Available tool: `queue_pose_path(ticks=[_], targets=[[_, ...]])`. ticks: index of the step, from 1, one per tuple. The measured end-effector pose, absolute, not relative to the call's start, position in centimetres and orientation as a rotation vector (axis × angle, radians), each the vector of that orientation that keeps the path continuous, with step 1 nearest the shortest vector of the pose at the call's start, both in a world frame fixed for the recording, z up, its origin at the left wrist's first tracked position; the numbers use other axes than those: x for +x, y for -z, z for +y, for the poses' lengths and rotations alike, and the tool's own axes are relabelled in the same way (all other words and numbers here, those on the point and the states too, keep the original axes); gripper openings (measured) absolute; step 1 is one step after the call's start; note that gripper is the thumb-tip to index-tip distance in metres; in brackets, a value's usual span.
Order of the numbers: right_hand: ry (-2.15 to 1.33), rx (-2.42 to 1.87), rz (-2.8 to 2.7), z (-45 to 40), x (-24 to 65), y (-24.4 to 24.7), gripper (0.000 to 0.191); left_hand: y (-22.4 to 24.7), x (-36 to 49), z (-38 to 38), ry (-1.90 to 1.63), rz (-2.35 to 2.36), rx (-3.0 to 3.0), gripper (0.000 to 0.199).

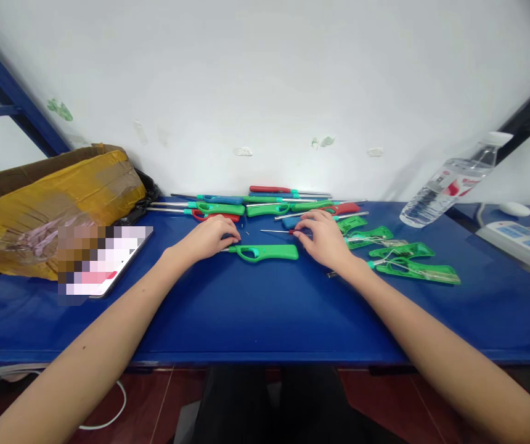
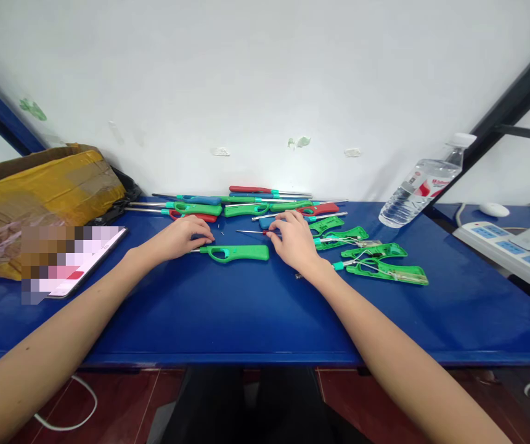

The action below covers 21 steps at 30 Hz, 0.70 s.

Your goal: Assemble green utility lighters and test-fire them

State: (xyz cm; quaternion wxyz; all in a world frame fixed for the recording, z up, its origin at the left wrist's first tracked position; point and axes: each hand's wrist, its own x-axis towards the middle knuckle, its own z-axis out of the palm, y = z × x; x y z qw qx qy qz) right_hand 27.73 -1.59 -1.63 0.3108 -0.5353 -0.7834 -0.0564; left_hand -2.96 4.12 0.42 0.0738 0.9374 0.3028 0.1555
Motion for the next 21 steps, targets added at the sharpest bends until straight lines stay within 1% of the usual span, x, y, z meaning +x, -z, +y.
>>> queue_pose_path(ticks=[5,7,10,12,17,21], targets=[[0.153,-1.425,-2.040,-1.6,27.8,1.4,0.015,-0.5,-3.2,4.0,-0.458,1.006,2.763,0.023],[0.118,-1.314,-2.073,-2.2,27.4,0.6,0.018,-0.5,-3.1,3.9,-0.436,1.018,2.754,0.024],[-0.053,-1.044,-2.308,-3.4,26.4,-0.5,0.021,-0.3,-3.1,3.8,-0.400,1.051,2.744,0.025],[-0.122,-0.980,-2.434,-4.0,25.9,-0.9,0.024,-0.2,-3.2,3.8,-0.403,1.072,2.750,0.023],[-0.158,-1.062,-2.486,-4.3,25.3,-0.4,0.024,-1.0,-3.5,3.2,-0.580,1.169,2.692,0.015],[-0.160,-1.103,-2.446,-4.3,25.1,0.1,0.031,-2.2,-3.2,1.8,-0.749,1.154,2.626,0.010]])
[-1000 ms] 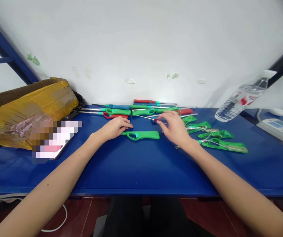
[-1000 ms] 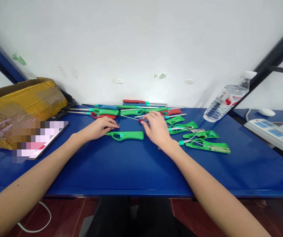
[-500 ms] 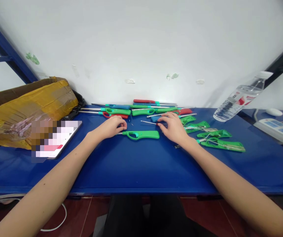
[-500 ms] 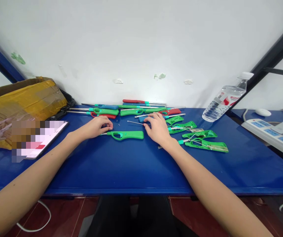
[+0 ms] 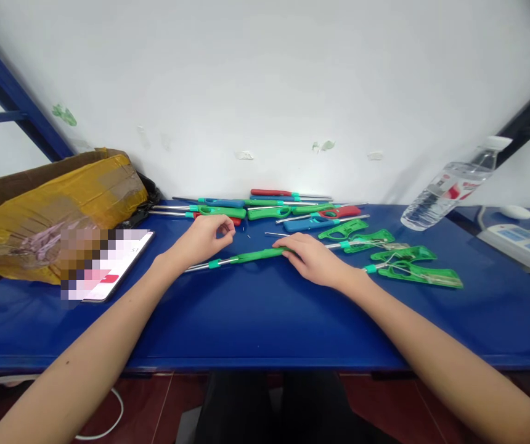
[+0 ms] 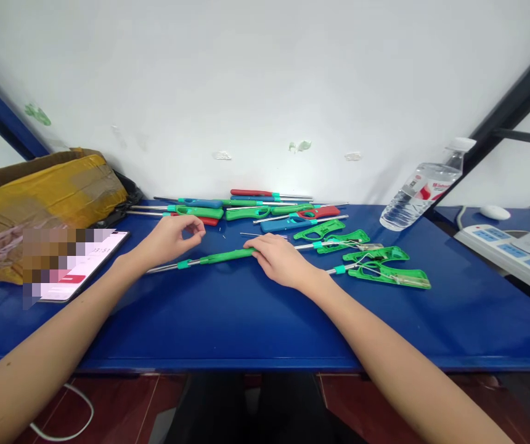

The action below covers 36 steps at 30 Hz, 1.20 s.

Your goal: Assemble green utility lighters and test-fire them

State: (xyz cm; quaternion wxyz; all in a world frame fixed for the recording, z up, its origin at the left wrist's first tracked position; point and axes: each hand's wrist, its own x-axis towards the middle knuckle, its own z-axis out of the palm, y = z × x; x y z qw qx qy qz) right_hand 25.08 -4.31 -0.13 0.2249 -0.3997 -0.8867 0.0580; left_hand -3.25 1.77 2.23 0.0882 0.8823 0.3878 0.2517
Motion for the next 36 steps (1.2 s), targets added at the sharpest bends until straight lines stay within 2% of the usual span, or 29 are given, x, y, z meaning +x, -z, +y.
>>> queue_pose_path(ticks=[8,16,19,26,31,36], targets=[[-0.157,-1.139,-2.403,-4.0,24.6,0.8,0.035,-3.0,-1.5,-1.4,-1.024,0.919,2.711,0.006],[-0.066,-1.159,-2.365,-3.9,24.9,0.5,0.030,-0.6,0.3,-2.0,-0.796,0.806,2.744,0.010],[-0.031,-1.045,-2.302,-3.5,26.1,-0.2,0.029,-0.1,0.2,-1.6,-0.846,0.843,2.708,0.012],[0.120,-1.303,-2.092,-1.2,29.5,0.2,0.019,-0.3,-0.2,-0.7,-1.059,0.955,2.723,0.028],[0.144,-1.363,-2.099,-0.5,30.1,0.7,0.012,0.1,-0.5,0.1,-1.090,0.932,2.716,0.024],[0.264,-1.393,-2.228,-1.1,29.7,0.3,0.019,-0.2,0.3,0.5,-1.017,0.865,2.657,0.019]])
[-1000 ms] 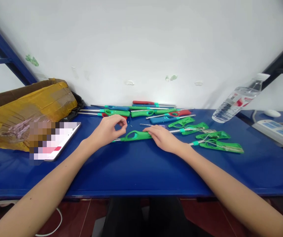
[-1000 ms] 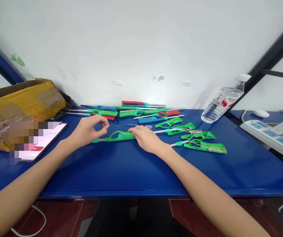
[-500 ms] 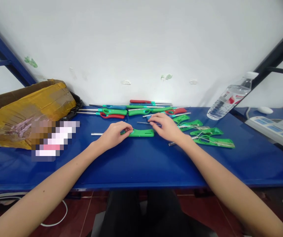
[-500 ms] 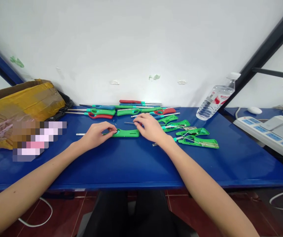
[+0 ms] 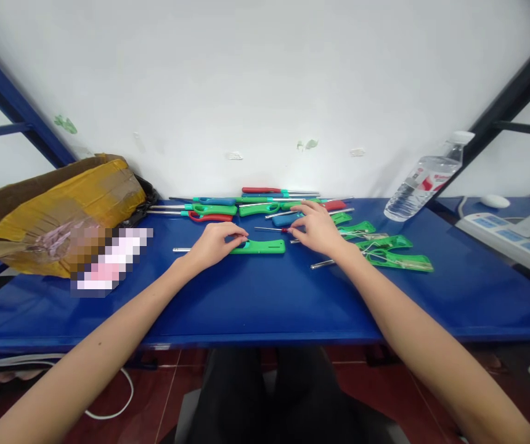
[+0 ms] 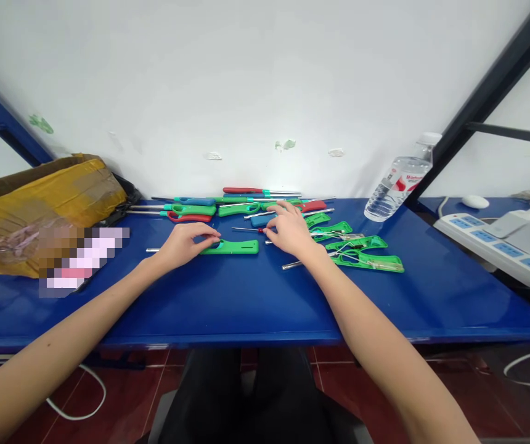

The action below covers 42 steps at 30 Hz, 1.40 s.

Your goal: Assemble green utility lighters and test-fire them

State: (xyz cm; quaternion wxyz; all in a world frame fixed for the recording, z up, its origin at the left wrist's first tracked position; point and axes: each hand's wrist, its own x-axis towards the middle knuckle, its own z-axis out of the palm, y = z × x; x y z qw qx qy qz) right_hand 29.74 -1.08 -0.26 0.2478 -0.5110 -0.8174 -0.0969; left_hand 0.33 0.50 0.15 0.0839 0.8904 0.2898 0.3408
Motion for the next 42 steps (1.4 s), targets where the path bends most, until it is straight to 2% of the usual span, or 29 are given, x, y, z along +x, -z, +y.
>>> queue_pose_path(ticks=[4,17,25,32,42], targets=[[0.312,-1.440,-2.274,-1.3,29.4,0.4,0.023,-1.1,2.1,0.6,-0.935,0.817,2.681,0.018],[0.235,-1.584,-2.197,-0.8,28.3,1.0,0.017,-0.5,2.7,-0.5,-1.079,0.804,2.624,0.017],[0.200,-1.431,-2.125,-0.8,28.4,1.3,0.011,-0.3,3.5,-0.9,-1.089,0.973,2.260,0.016],[0.155,-1.343,-1.925,-0.7,29.7,0.1,0.011,2.0,4.5,-0.6,-1.031,0.918,2.415,0.012],[-0.090,-1.321,-1.688,-0.4,29.7,-0.3,0.016,1.6,3.6,2.1,-1.054,1.018,2.407,0.018]])
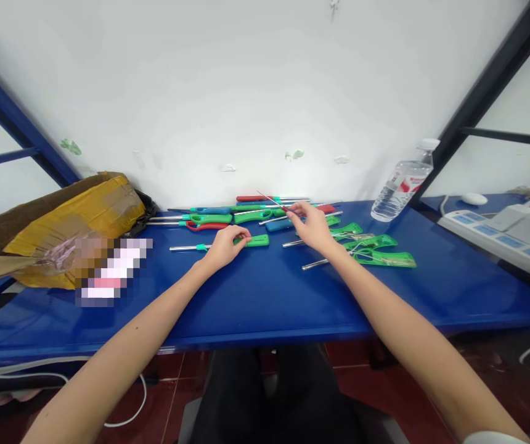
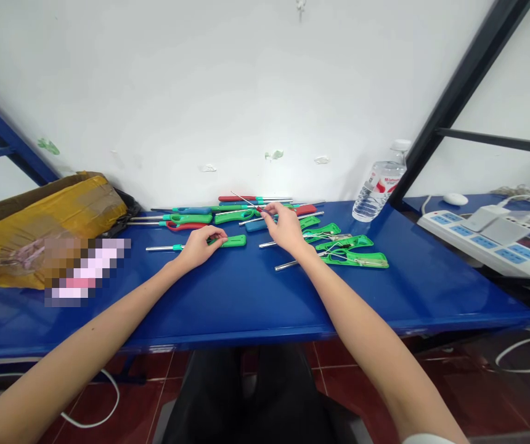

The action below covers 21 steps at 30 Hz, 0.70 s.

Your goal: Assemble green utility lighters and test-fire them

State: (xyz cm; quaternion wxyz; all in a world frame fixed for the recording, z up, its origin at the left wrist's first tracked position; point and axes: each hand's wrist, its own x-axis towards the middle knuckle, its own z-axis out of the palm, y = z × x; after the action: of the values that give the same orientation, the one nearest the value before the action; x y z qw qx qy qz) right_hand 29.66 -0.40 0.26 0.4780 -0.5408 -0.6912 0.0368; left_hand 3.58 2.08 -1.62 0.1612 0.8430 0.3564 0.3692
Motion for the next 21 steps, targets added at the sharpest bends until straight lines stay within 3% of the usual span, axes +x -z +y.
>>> queue_pose_path(ticks=[6,21], targets=[[-0.373,-1.186,-1.559,-0.3,28.9,-0.3,0.019,0.1,3.8,2.1,-1.012,1.022,2.284,0.020],[-0.398,-1.186,-1.529,-0.5,29.1,-0.6,0.020,0.8,7.2,3.2,-0.974,0.992,2.092,0.026]])
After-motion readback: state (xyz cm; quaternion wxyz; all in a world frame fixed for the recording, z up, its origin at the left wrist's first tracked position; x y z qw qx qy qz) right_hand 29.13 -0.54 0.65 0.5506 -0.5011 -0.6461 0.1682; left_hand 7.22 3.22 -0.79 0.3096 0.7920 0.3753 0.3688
